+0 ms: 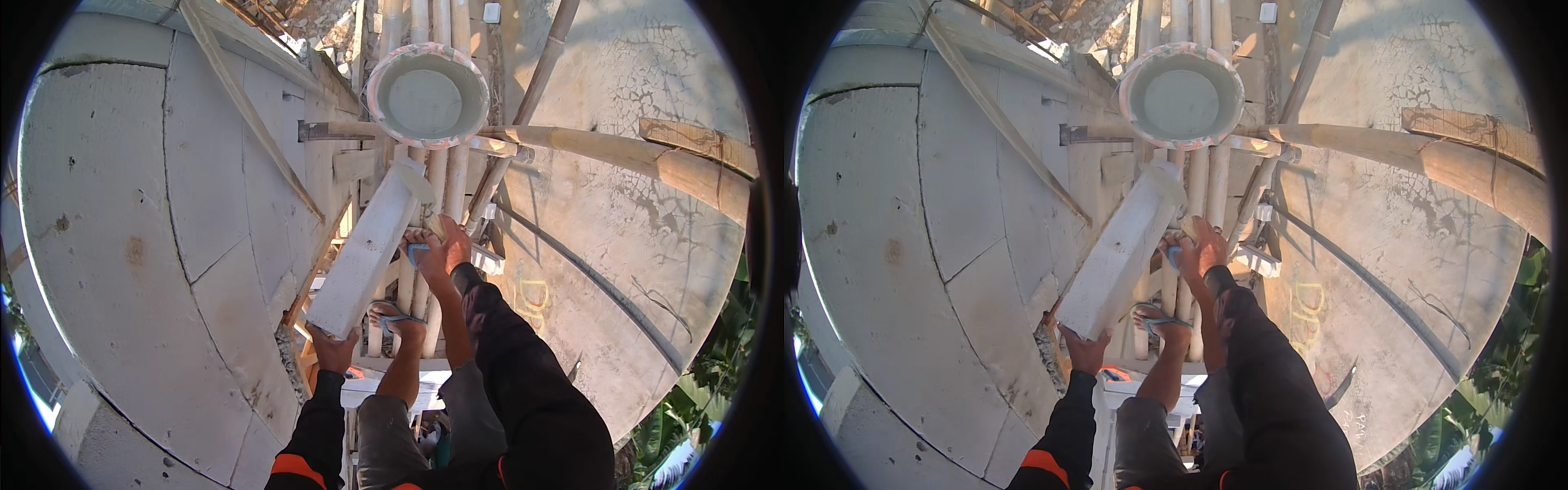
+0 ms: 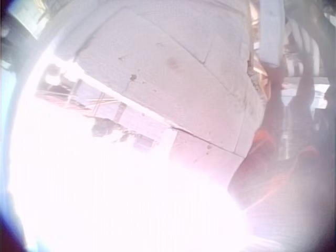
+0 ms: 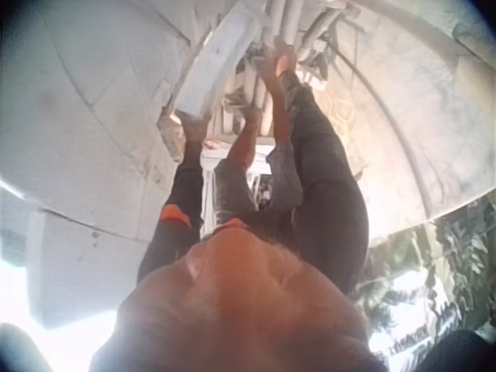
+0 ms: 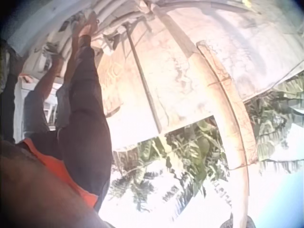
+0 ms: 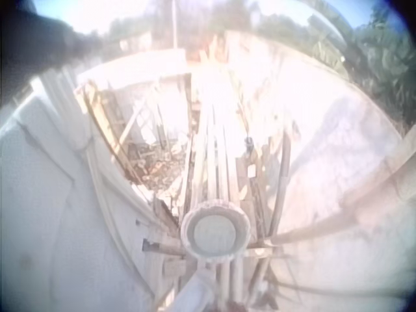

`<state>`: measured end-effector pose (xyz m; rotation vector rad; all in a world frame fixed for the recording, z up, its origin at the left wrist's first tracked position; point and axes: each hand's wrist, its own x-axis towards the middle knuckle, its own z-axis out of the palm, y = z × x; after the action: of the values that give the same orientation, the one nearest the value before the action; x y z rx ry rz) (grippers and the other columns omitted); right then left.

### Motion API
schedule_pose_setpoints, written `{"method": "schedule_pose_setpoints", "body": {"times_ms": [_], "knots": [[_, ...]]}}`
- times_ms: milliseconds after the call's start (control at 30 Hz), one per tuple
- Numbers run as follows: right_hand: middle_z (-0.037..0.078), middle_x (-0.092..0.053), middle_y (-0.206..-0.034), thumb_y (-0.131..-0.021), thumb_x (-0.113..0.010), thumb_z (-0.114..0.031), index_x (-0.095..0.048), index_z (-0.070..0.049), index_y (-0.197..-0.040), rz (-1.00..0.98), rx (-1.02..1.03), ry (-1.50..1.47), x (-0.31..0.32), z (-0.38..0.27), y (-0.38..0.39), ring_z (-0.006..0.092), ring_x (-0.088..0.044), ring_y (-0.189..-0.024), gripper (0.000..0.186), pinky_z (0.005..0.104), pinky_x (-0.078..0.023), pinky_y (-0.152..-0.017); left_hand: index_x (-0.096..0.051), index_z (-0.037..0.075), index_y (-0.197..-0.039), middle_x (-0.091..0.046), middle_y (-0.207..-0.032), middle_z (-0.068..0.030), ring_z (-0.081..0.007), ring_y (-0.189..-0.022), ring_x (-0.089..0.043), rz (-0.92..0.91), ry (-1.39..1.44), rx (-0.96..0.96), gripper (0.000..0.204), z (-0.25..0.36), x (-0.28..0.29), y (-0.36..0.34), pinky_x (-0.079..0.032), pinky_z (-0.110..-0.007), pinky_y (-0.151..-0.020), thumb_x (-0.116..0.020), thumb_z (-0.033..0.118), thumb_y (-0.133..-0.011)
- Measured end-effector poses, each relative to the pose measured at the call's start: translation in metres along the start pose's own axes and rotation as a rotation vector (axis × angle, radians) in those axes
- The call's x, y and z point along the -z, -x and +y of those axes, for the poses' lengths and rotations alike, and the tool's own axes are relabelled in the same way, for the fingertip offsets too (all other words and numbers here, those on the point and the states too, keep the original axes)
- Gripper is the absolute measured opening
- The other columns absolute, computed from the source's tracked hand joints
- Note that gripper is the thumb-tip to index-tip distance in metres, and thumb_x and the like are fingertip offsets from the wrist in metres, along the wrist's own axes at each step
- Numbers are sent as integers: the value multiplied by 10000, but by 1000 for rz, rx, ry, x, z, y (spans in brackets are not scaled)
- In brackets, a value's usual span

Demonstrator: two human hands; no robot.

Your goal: The person measures a brick with a tape measure, cuts it with a saw, applies mortar with a trowel, and places the brick onto a wall before using a hammer to tap it into place.

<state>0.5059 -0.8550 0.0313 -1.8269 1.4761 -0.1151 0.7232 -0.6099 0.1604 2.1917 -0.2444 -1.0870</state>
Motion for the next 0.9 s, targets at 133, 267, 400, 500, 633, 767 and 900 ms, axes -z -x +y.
{"method": "schedule_pose_setpoints", "body": {"times_ms": [133, 267, 400, 500, 633, 767, 900], "knots": [[199, -619, -1210, -841, -664, -221, -510, -51, -1368, -95, -6, 100, -27, 24, -8, 418, -652, -982, 575, 509, -533, -830, -282, -31, -1374, -485, -1333, -231, -325, -1243, -522, 12, -15, -33, 901, -31, -1, 12, -418, -445, -1066, -858, 89, -691], [194, -604, -1177, -813, -699, -208, -491, -68, -1387, -162, 38, 209, -21, 46, 37, 429, -643, -962, 627, 516, -532, -806, -288, -30, -1367, -496, -1324, -230, -324, -1245, -522, 61, -7, 6, 891, -36, -7, 21, -423, -449, -1063, -855, 72, -688], [172, -620, -1110, -787, -725, -211, -479, -54, -1392, -186, 182, 206, 27, 32, 105, 389, -654, -931, 671, 489, -514, -884, -293, -36, -1365, -505, -1320, -224, -324, -1238, -529, 69, 18, -7, 884, -35, -12, 25, -425, -449, -1062, -857, 61, -691], [149, -637, -1031, -875, -727, -310, -530, -77, -1358, -368, 162, -214, 45, 3, 124, 325, -675, -842, 571, 455, -542, -772, -302, -37, -1348, -509, -1320, -216, -312, -1230, -536, 50, -63, -44, 878, -38, -13, 29, -429, -442, -1059, -870, 58, -686], [65, -611, -887, -1004, -628, -366, -544, -90, -1337, -839, -838, -1157, 57, -27, 112, 195, -628, -683, 440, 353, -520, -596, -314, -34, -1329, -515, -1315, -211, -294, -1223, -539, 29, -28, -12, 865, -48, -16, 36, -423, -429, -1067, -882, 47, -680], [8, -567, -822, -1052, -566, -377, -578, -98, -1253, -937, -748, -1011, 121, -28, 113, 96, -559, -644, 344, 289, -471, -526, -311, -27, -1350, -501, -1327, -202, -291, -1246, -521, 36, 52, 41, 882, -60, -17, 36, -408, -426, -1088, -875, 23, -674], [185, -634, -855, -976, -644, -365, -561, -51, -1177, -366, -18, 65, 141, -21, 73, 372, -653, -728, 381, 460, -522, -626, -297, -11, -1388, -463, -1365, -191, -292, -1295, -484, -6, -31, -61, 923, -70, -15, 32, -390, -430, -1111, -867, 7, -663]]}}
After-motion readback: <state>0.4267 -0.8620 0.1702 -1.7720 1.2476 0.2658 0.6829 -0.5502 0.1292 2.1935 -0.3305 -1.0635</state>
